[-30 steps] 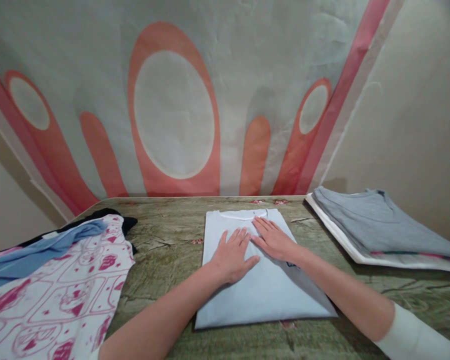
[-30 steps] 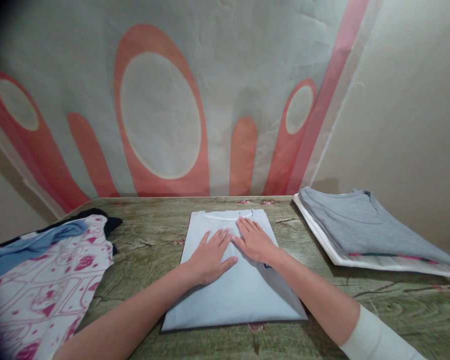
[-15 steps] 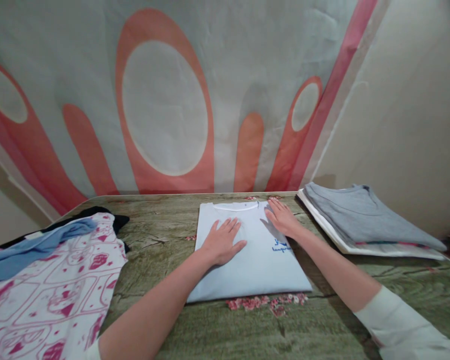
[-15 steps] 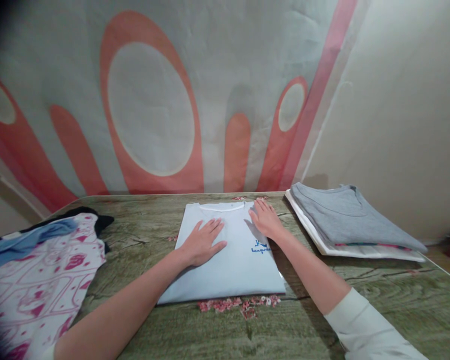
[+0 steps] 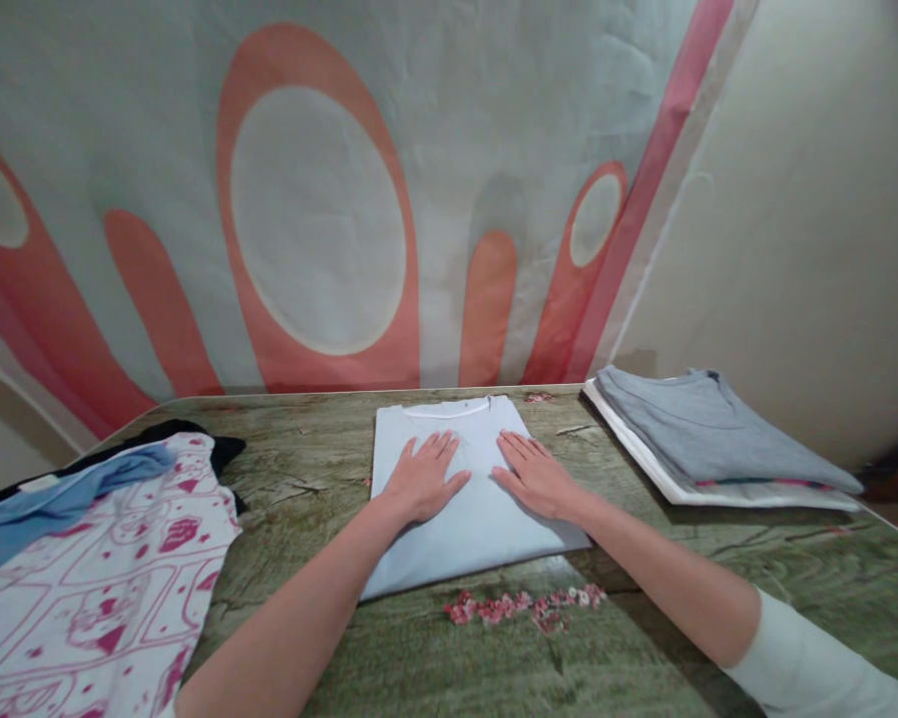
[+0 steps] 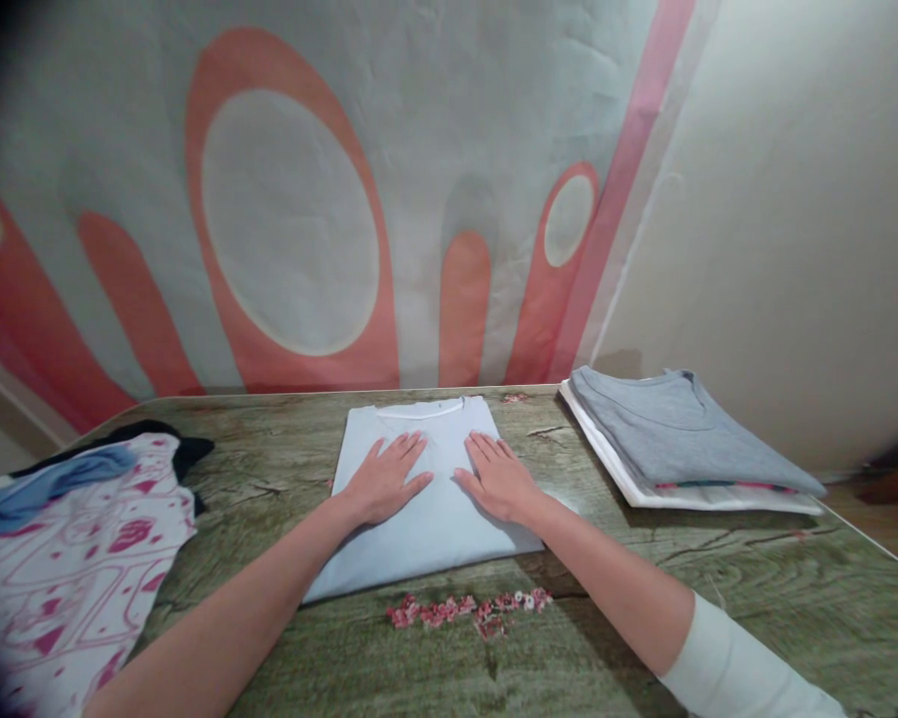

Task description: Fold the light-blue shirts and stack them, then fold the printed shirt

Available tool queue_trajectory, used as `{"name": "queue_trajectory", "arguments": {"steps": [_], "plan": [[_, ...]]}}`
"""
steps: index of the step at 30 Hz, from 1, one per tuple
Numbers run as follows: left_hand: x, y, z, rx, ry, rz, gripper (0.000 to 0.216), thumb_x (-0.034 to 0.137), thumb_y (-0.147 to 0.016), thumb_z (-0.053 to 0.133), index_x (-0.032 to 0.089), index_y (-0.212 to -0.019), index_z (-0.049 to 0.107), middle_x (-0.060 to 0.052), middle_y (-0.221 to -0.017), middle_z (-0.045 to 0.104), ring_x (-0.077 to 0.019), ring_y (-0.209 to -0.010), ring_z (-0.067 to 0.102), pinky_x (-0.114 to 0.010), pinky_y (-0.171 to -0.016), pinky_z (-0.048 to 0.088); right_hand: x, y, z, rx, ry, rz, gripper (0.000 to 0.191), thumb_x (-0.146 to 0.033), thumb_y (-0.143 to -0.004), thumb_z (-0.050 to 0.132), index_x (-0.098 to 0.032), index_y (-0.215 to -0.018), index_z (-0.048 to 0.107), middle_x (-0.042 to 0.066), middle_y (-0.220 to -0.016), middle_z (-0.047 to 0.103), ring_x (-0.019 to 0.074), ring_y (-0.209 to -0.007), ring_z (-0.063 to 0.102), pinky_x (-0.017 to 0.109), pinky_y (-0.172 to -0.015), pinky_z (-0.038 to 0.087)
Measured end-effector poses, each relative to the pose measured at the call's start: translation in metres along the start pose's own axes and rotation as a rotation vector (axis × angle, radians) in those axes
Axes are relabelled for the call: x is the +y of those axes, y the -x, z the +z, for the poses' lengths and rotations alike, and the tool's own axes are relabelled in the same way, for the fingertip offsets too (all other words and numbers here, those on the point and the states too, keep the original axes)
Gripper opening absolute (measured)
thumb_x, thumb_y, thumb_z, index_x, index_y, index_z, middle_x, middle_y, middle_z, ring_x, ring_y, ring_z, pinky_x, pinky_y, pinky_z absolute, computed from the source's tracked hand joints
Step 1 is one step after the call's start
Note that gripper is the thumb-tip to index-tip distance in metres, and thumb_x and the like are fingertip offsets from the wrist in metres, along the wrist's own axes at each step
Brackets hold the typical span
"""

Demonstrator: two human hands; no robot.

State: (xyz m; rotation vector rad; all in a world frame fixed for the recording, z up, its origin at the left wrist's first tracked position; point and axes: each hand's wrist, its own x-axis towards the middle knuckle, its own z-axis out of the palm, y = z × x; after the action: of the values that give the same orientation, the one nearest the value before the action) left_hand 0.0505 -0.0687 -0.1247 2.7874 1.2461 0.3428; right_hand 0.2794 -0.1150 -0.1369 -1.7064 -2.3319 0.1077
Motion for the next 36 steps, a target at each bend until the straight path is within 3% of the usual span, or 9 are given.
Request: {"name": "queue_trajectory", "arguments": {"steps": [4, 8, 11, 16, 19, 23, 28, 32, 36], "plan": [[0.000, -0.001, 0.000, -0.019, -0.016, -0.004, 0.061, 0.056, -0.089, 0.026, 0.020, -0.138, 0.029, -0.008, -0.146, 0.023, -0.0238, -0.134, 0.018, -0.043, -0.107, 0.006, 0.041, -0.001, -0.001, 0.022, -0.040, 0.147, 0.068, -0.055, -0.089, 0.017, -0.010, -0.137, 0.032, 0.012, -0.144, 0.028, 0.0238, -0.133, 0.022, 0.044, -0.108, 0.018], [-0.001, -0.001, -0.001, -0.035, -0.055, 0.001, 0.061, 0.055, -0.090, 0.024, 0.019, -0.139, 0.028, -0.008, -0.146, 0.022, -0.0228, -0.134, 0.018, -0.043, -0.108, 0.007, 0.066, 0.001, -0.004, 0.172, -0.166, 0.239, 0.064, -0.048, -0.091, 0.014, -0.007, -0.135, 0.036, 0.014, -0.140, 0.034, 0.0225, -0.131, 0.028, 0.042, -0.108, 0.021], [-0.001, -0.001, -0.002, -0.044, -0.088, 0.011, 0.062, 0.056, -0.090, 0.020, 0.018, -0.139, 0.026, -0.008, -0.146, 0.021, -0.0226, -0.134, 0.018, -0.043, -0.107, 0.008, 0.052, 0.011, -0.008, 0.213, -0.191, 0.084, 0.059, -0.047, -0.092, 0.020, -0.011, -0.137, 0.032, 0.012, -0.143, 0.031, 0.0219, -0.132, 0.025, 0.043, -0.108, 0.021], [0.000, -0.001, -0.003, -0.052, -0.125, 0.011, 0.063, 0.057, -0.090, 0.016, 0.019, -0.139, 0.025, -0.007, -0.147, 0.020, -0.0223, -0.134, 0.017, -0.043, -0.107, 0.010, 0.003, 0.033, -0.015, -0.015, -0.075, -0.179, 0.059, -0.049, -0.091, 0.023, -0.017, -0.141, 0.025, 0.007, -0.146, 0.023, 0.0206, -0.134, 0.019, 0.042, -0.109, 0.019], [0.000, -0.001, -0.004, -0.058, -0.129, 0.016, 0.063, 0.057, -0.090, 0.016, 0.018, -0.139, 0.025, -0.007, -0.147, 0.021, -0.0218, -0.134, 0.018, -0.043, -0.107, 0.011, 0.002, 0.038, -0.017, -0.058, -0.003, -0.112, 0.064, -0.054, -0.090, 0.022, -0.018, -0.142, 0.021, 0.007, -0.147, 0.021, 0.0212, -0.134, 0.018, 0.043, -0.110, 0.016], [0.000, 0.000, -0.004, -0.056, -0.127, 0.021, 0.062, 0.056, -0.090, 0.017, 0.018, -0.139, 0.026, -0.007, -0.146, 0.021, -0.0217, -0.134, 0.018, -0.044, -0.107, 0.011, 0.034, 0.036, -0.014, -0.047, 0.024, 0.068, 0.067, -0.057, -0.088, 0.021, -0.016, -0.141, 0.024, 0.008, -0.146, 0.022, 0.0232, -0.134, 0.017, 0.047, -0.109, 0.015], [0.002, 0.000, -0.006, -0.014, -0.149, 0.001, 0.057, 0.051, -0.091, 0.022, 0.018, -0.137, 0.029, -0.008, -0.146, 0.023, -0.0227, -0.133, 0.020, -0.044, -0.107, 0.014, 0.056, 0.029, -0.010, 0.105, -0.079, 0.215, 0.064, -0.049, -0.092, 0.013, -0.008, -0.136, 0.033, 0.013, -0.142, 0.032, 0.0218, -0.132, 0.024, 0.044, -0.109, 0.020], [0.022, 0.005, -0.017, 0.023, -0.206, -0.018, 0.048, 0.037, -0.091, 0.031, 0.018, -0.135, 0.033, -0.008, -0.145, 0.024, -0.0239, -0.134, 0.018, -0.045, -0.107, 0.014, 0.036, 0.028, -0.010, 0.196, -0.112, 0.070, 0.057, -0.044, -0.093, 0.018, -0.012, -0.137, 0.033, 0.011, -0.142, 0.032, 0.0205, -0.132, 0.024, 0.043, -0.109, 0.022], [0.057, 0.020, -0.023, -0.112, -0.142, 0.122, 0.049, 0.039, -0.093, 0.025, 0.018, -0.136, 0.030, -0.008, -0.145, 0.026, -0.0234, -0.132, 0.025, -0.046, -0.104, 0.021, 0.011, 0.035, -0.011, 0.102, -0.070, -0.115, 0.055, -0.043, -0.093, 0.023, -0.014, -0.140, 0.027, 0.009, -0.145, 0.026, 0.0200, -0.134, 0.018, 0.043, -0.109, 0.021]]}}
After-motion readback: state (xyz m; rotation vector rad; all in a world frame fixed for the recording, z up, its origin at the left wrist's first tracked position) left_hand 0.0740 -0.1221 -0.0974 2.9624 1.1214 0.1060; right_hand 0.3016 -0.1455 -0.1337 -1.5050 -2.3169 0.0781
